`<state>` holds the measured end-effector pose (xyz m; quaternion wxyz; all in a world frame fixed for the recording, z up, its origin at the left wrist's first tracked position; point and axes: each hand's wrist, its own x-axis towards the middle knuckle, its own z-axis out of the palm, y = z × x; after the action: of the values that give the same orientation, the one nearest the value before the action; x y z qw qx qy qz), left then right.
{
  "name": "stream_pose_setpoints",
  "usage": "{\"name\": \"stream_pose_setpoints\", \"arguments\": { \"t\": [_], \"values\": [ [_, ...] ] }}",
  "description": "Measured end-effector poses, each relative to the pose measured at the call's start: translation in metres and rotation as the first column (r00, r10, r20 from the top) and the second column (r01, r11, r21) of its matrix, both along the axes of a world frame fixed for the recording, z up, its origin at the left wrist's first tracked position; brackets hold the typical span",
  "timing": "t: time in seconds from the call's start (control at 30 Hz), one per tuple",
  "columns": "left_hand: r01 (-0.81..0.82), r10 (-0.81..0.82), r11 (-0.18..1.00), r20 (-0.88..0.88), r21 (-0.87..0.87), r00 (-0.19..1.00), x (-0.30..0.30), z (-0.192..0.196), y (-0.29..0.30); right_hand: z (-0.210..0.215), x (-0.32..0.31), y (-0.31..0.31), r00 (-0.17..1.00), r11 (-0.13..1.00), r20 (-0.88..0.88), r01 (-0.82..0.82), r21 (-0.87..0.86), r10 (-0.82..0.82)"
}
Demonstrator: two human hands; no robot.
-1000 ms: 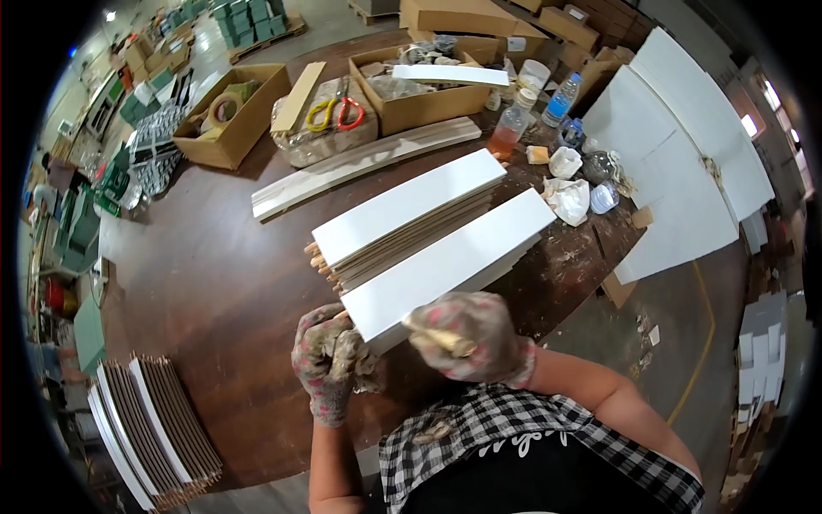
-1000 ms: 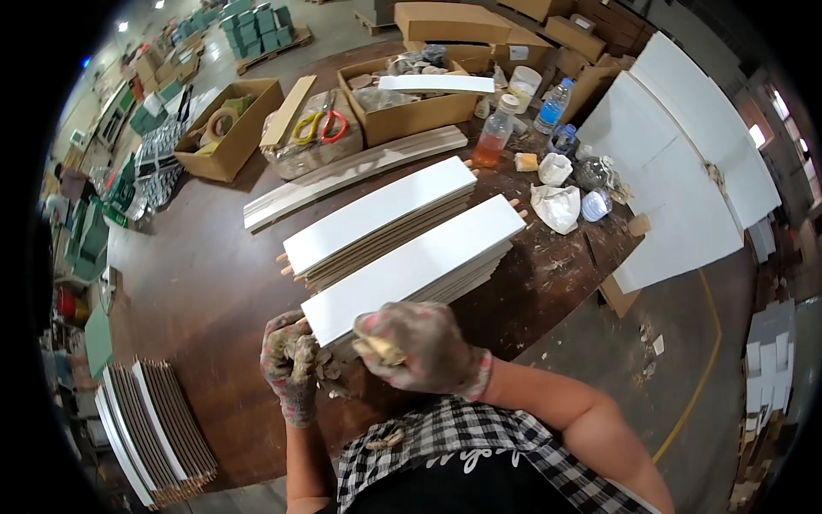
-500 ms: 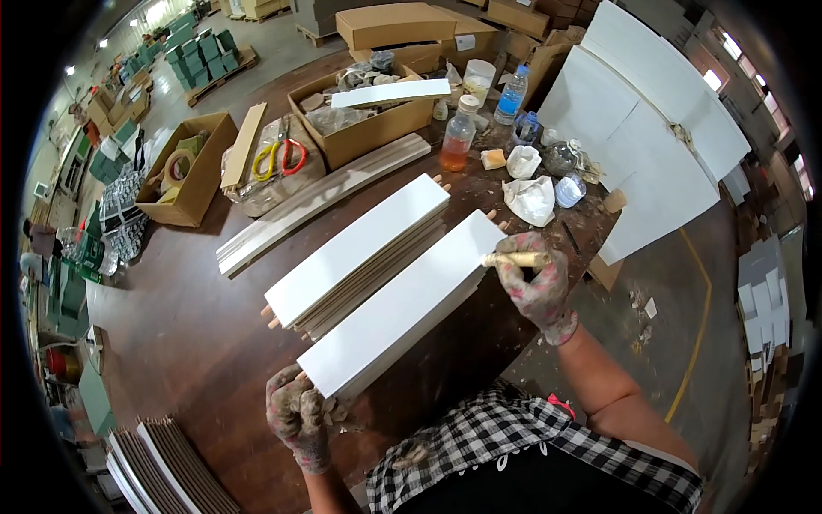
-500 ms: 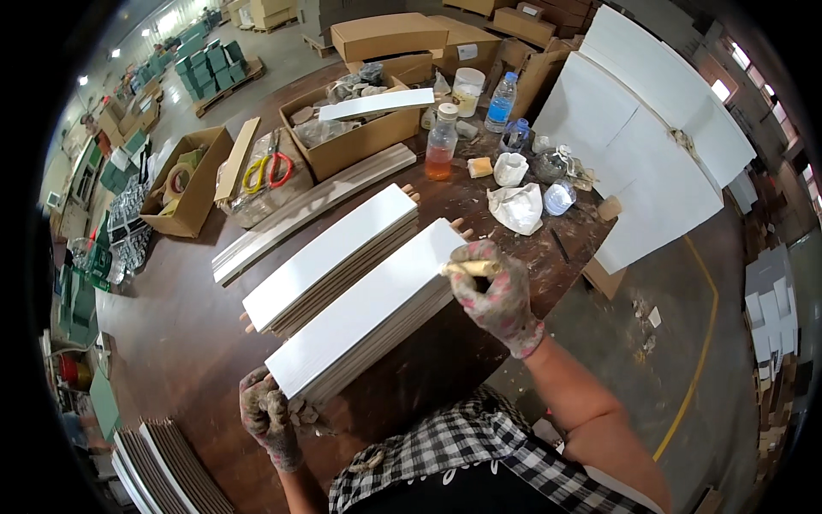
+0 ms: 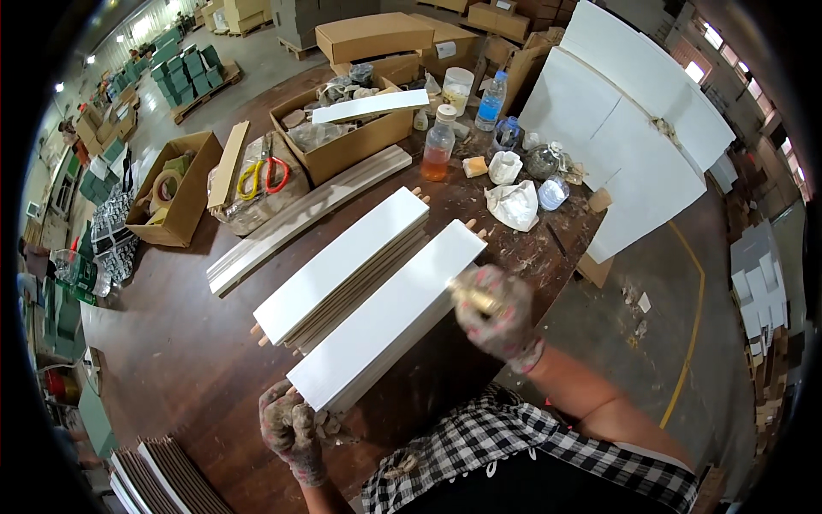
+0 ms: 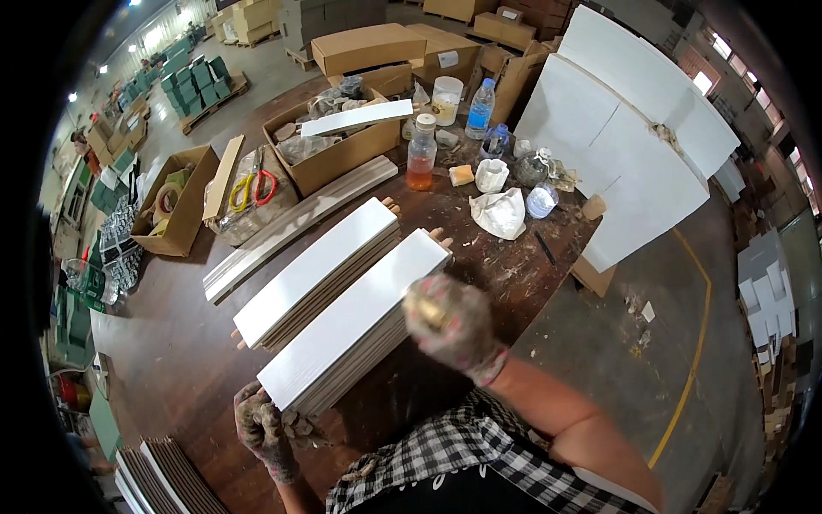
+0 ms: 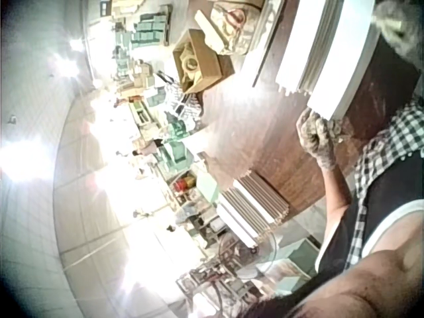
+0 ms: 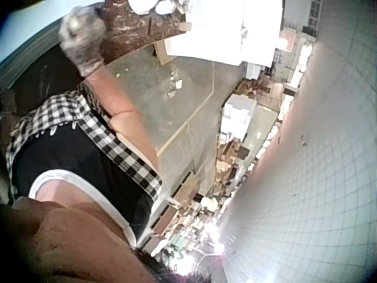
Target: Applying putty or filler to small holes and imperfections on the edges of white wooden boards using an applicator stick and wiping off excess with a cloth.
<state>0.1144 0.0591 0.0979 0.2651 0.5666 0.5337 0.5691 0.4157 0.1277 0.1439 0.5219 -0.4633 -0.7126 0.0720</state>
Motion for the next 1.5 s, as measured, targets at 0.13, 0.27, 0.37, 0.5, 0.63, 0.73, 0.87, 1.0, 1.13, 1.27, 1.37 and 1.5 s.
{"name": "stream_pose_setpoints", "arguments": {
  "t": [0.13, 0.27, 0.37, 0.5, 0.63, 0.73, 0.87, 1.0, 1.13, 1.27, 1.37, 1.5],
  "values": [
    [0.014, -0.014, 1.0, 0.002, 0.001, 1.0, -0.001, -0.001, 0.002, 0.001, -0.004, -0.002, 0.998, 0.998, 0.012, -0.063, 0.009, 0.063],
    [0.007, -0.007, 1.0, 0.009, 0.0, 1.0, 0.001, 0.001, 0.0, 0.004, 0.039, 0.013, 0.975, 0.969, -0.149, 0.129, -0.21, -0.163],
    [0.017, -0.017, 1.0, 0.025, 0.002, 1.0, 0.0, 0.0, 0.001, -0.003, 0.057, 0.018, 0.927, 0.93, -0.282, 0.145, -0.337, -0.247],
    [0.007, -0.007, 1.0, 0.012, 0.008, 1.0, -0.002, -0.003, 0.0, -0.004, 0.046, 0.015, 0.945, 0.96, -0.24, 0.168, -0.224, -0.221],
    [0.014, -0.013, 1.0, 0.034, -0.014, 0.999, -0.001, -0.001, 0.0, -0.007, 0.039, 0.013, 0.97, 0.974, -0.088, 0.225, -0.01, -0.225],
    [-0.03, 0.03, 1.0, 0.053, 0.002, 0.998, 0.001, 0.0, 0.002, -0.008, 0.015, 0.001, 0.998, 0.997, -0.041, 0.037, -0.075, -0.04],
    [-0.028, 0.027, 1.0, 0.037, 0.006, 0.999, -0.003, -0.002, 0.001, -0.008, 0.02, 0.005, 0.999, 0.996, -0.05, 0.008, -0.093, -0.013],
    [-0.04, 0.04, 0.999, 0.063, -0.009, 0.997, 0.002, -0.001, 0.001, -0.005, 0.052, 0.018, 0.929, 0.95, -0.292, 0.147, -0.274, -0.228],
    [-0.021, 0.021, 1.0, 0.056, 0.001, 0.998, 0.001, 0.0, 0.002, -0.004, 0.04, 0.014, 0.961, 0.969, -0.213, 0.131, -0.208, -0.175],
    [-0.031, 0.031, 0.999, 0.026, 0.01, 0.999, 0.0, 0.001, 0.001, -0.008, 0.007, 0.003, 0.999, 1.0, 0.049, -0.018, 0.017, 0.017],
    [0.009, -0.008, 1.0, 0.042, -0.022, 0.999, -0.002, -0.001, 0.0, 0.003, -0.019, -0.011, 0.98, 0.98, 0.022, -0.199, 0.013, 0.199],
    [0.023, -0.023, 1.0, -0.009, -0.004, 1.0, -0.004, 0.001, 0.001, 0.0, 0.009, 0.002, 0.968, 0.986, -0.232, -0.121, -0.116, 0.092]
  ]
}}
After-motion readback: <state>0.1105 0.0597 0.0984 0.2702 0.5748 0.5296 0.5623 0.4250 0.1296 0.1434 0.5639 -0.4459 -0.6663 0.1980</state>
